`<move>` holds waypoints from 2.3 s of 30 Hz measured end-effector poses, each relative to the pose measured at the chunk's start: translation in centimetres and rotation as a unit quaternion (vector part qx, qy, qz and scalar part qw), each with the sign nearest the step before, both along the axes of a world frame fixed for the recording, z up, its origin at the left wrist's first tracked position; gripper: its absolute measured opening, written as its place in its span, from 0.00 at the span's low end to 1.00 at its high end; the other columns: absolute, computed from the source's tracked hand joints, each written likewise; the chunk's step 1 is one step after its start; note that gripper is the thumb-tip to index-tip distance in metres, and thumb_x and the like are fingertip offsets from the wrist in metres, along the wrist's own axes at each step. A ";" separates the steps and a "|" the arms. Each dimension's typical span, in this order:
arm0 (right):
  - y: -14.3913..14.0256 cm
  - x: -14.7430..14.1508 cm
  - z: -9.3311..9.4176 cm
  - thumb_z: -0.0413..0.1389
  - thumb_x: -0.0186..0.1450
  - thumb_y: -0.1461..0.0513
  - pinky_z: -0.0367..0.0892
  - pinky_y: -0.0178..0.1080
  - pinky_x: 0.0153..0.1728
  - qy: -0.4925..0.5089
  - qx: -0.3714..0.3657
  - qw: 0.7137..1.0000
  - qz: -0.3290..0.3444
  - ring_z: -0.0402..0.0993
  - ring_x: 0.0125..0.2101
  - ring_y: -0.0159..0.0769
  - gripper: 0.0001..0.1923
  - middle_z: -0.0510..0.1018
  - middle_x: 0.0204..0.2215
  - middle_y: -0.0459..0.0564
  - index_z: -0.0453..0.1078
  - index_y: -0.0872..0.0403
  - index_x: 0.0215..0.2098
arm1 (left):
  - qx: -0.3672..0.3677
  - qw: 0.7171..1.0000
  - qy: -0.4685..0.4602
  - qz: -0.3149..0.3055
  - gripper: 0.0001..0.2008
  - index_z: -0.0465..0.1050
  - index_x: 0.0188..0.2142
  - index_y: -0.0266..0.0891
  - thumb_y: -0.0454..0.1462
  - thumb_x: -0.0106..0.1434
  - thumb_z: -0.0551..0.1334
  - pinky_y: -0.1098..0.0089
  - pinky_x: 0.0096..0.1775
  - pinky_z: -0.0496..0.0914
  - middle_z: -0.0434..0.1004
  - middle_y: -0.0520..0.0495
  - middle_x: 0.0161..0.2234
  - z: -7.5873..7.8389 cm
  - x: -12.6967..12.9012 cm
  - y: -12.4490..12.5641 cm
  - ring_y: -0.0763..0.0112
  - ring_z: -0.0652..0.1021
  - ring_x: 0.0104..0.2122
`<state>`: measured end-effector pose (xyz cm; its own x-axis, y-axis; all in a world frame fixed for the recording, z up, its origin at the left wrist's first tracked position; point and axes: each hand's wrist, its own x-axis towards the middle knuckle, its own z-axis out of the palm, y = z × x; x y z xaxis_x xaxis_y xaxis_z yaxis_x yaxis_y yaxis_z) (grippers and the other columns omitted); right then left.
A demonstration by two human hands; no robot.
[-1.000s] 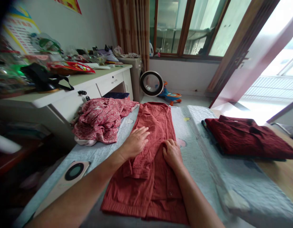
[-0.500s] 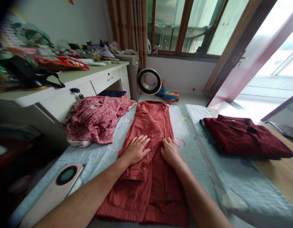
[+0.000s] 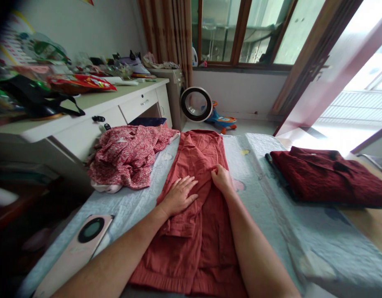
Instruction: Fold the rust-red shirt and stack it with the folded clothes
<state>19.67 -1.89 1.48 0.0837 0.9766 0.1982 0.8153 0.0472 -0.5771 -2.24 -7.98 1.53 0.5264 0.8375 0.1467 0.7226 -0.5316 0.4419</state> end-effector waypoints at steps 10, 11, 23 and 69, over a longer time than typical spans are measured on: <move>-0.5 0.3 -0.7 0.49 0.60 0.59 0.63 0.35 0.31 0.078 0.050 0.996 0.003 0.69 0.26 0.34 0.14 0.75 0.24 0.46 0.73 0.54 0.40 | -0.015 1.000 -0.019 0.006 0.26 0.64 0.60 0.42 0.47 0.64 0.59 0.51 0.64 0.48 0.60 0.41 0.64 0.1 0.1 0.2 0.55 0.58 0.65; -0.5 0.2 -0.7 0.49 0.60 0.59 0.64 0.35 0.31 0.085 0.056 0.995 0.007 0.69 0.26 0.34 0.14 0.75 0.24 0.46 0.73 0.54 0.40 | -0.022 0.999 -0.022 0.007 0.26 0.65 0.59 0.41 0.46 0.63 0.60 0.51 0.64 0.49 0.60 0.41 0.64 0.3 0.1 0.4 0.55 0.58 0.65; 0.3 0.6 -2.0 0.49 0.54 0.69 0.66 0.33 0.34 0.098 0.054 0.989 0.092 0.71 0.29 0.31 0.28 0.78 0.36 0.47 0.67 0.53 0.53 | -0.095 0.991 0.029 -0.090 0.41 0.62 0.61 0.43 0.39 0.47 0.70 0.49 0.63 0.54 0.62 0.40 0.62 6.3 -4.7 -7.2 0.47 0.61 0.62; -0.9 -0.4 -0.8 0.48 0.64 0.63 0.68 0.38 0.44 0.011 0.112 0.991 0.072 0.73 0.44 0.40 0.20 0.77 0.47 0.53 0.71 0.50 0.53 | 0.188 0.981 -0.034 -0.013 0.24 0.71 0.49 0.40 0.23 0.54 0.56 0.58 0.52 0.72 0.75 0.45 0.50 2.8 -4.1 -13.7 0.61 0.74 0.50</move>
<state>19.30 -2.78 0.72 -0.0466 0.9106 0.4106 0.7776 0.2911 -0.5573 -6.32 -21.69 4.29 0.5249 0.7036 0.4790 0.6825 -0.6842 0.2571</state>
